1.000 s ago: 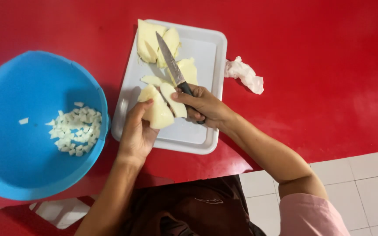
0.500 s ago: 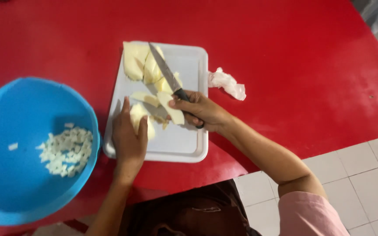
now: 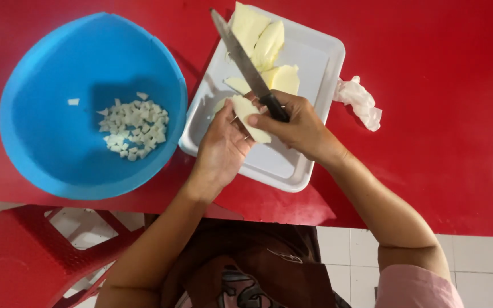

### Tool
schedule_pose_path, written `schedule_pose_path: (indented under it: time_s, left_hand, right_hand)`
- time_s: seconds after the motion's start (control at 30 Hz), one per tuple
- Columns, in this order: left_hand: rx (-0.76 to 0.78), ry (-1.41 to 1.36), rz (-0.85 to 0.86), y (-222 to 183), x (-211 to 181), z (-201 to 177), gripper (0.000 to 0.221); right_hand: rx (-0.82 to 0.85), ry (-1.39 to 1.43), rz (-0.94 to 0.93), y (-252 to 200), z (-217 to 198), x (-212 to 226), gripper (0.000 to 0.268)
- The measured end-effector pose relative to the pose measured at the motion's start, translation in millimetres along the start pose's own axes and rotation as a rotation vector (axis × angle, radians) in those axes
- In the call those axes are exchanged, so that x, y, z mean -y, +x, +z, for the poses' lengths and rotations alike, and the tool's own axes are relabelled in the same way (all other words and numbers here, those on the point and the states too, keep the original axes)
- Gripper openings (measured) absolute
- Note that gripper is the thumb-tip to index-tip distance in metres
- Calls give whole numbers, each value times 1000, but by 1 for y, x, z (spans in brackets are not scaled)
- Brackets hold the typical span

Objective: Dicing white food blocks into small cubes using a knife over a blue bowl

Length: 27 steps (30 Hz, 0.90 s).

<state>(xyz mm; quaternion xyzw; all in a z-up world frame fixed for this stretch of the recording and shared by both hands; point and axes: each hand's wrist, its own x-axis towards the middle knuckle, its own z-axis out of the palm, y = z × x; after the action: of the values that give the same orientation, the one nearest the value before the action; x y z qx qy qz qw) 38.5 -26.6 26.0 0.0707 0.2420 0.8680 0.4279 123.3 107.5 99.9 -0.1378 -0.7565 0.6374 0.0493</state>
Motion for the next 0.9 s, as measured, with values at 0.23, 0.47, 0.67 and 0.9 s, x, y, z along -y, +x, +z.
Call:
schedule_pose_path:
  time_s: [0.23,0.47,0.67,0.9]
  left_hand:
    - [-23,21,-16,-4,1,7,34]
    - [-203,-78,-116,-3,-1,13,33]
    - [-38,-45,-231,-49,-46,58,57]
    - [12,-65,51,-91,-116,90,46]
  right_hand:
    - [-91,-346,-80,-4,3,-6,20]
    - [-167,-558,-256,-16,4,14,26]
    - [-480,-465,-433,-48,-25,42,28]
    - [-343,-200,-273,-53,3,35,22]
